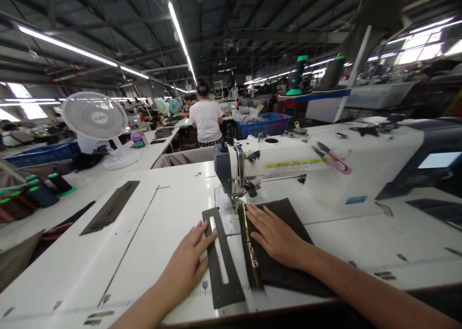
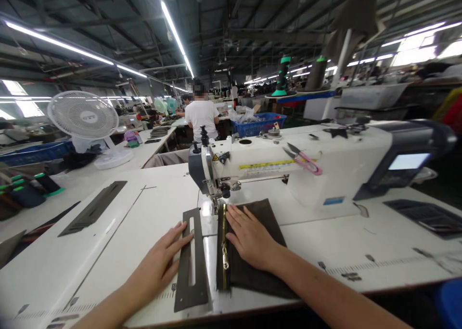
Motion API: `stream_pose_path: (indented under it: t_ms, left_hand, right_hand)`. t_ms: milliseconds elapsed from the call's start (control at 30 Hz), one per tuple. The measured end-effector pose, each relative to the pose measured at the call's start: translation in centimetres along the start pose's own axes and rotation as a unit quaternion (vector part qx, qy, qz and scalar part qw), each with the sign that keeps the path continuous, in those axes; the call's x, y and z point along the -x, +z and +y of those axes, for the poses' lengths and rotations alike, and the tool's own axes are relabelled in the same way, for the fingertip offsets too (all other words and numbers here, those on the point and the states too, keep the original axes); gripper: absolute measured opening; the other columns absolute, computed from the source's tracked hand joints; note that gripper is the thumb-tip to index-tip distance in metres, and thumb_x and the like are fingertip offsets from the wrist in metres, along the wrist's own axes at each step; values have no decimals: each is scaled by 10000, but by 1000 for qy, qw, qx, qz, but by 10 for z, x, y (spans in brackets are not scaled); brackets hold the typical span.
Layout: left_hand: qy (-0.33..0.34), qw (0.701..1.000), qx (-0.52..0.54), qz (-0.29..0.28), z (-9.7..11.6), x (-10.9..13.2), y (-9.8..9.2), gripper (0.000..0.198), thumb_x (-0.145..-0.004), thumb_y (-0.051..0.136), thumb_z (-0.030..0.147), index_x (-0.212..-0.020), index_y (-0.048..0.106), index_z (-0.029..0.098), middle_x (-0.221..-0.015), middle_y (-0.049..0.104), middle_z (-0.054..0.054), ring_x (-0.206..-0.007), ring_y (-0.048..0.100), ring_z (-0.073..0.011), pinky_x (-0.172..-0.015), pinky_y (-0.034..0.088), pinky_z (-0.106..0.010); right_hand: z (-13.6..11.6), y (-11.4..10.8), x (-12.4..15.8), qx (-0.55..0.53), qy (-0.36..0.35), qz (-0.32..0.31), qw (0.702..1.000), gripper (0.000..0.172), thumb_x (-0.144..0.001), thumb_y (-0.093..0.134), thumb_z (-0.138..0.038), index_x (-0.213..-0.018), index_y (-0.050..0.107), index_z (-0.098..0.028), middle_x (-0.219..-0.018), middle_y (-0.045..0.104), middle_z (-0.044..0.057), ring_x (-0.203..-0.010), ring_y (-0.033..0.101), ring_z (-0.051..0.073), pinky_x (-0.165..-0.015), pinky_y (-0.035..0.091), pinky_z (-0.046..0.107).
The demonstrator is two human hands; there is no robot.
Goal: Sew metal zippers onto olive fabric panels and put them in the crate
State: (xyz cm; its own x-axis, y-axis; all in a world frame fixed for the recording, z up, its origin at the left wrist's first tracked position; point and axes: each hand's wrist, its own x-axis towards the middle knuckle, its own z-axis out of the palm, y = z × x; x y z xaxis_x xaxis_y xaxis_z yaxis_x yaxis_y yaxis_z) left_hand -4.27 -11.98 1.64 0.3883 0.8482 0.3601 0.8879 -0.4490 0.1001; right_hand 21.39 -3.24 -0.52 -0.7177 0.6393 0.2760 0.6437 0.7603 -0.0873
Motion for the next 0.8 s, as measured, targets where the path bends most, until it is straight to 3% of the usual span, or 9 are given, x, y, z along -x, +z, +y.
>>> stream_pose_path:
  t_ms: [100,167,267,333,467,567,800]
  left_hand:
    - [-15,999,17,36,-6,-13,-1,342,-827,396,107,-1085,605,190,-1078,631,-76,-973,612,-208,-840,530,-374]
    - [-8,996,39,76,-4,-18,-5,299,-850,393,119,-1018,631,186,-974,665,-60,-857,649,-173,-766,561,-306]
    - [57,987,58,141,10,-25,-4,299,-881,394,120,-1114,572,180,-1067,642,-78,-949,628,-162,-819,539,-278]
    - [101,983,50,147,21,-32,3,307,-887,398,116,-1160,532,159,-1145,605,-107,-1027,595,-174,-863,520,-293]
    - [109,993,3,49,38,-48,20,263,-856,414,68,-1049,580,134,-1133,611,-121,-1030,594,-210,-897,503,-381]
    - [98,995,-7,-23,42,-54,23,260,-821,438,23,-1023,576,111,-1174,583,-134,-1122,528,-230,-985,419,-449]
    - [110,990,-13,-85,41,-57,12,394,-829,430,20,-1213,477,98,-1235,535,-136,-1190,461,-224,-1022,380,-440]
  right_hand:
    - [-7,-5,5,-6,-1,-16,1000,475,-916,343,-276,-1338,356,-60,-1414,286,135,-1316,230,224,-1063,249,459]
    - [-13,-7,10,-17,-8,-15,1000,479,-914,347,-277,-1344,349,-67,-1419,275,127,-1320,217,224,-1067,238,464]
    - [-21,-8,15,-41,-18,-7,999,489,-903,371,-275,-1349,343,-78,-1418,282,125,-1320,216,226,-1070,235,463]
    - [-24,-10,16,-53,-25,-1,998,495,-882,394,-230,-1355,339,-92,-1415,291,125,-1319,219,226,-1069,236,463]
    - [-26,-13,16,-71,-40,24,996,524,-855,396,-156,-1372,314,-134,-1410,305,122,-1313,238,226,-1061,251,464]
    - [-24,-13,16,-73,-46,33,996,536,-855,387,-150,-1382,293,-136,-1413,299,122,-1313,236,230,-1064,247,464]
    - [-21,-14,15,-93,-33,14,995,509,-880,362,-174,-1380,288,-105,-1410,312,125,-1313,244,206,-1075,242,437]
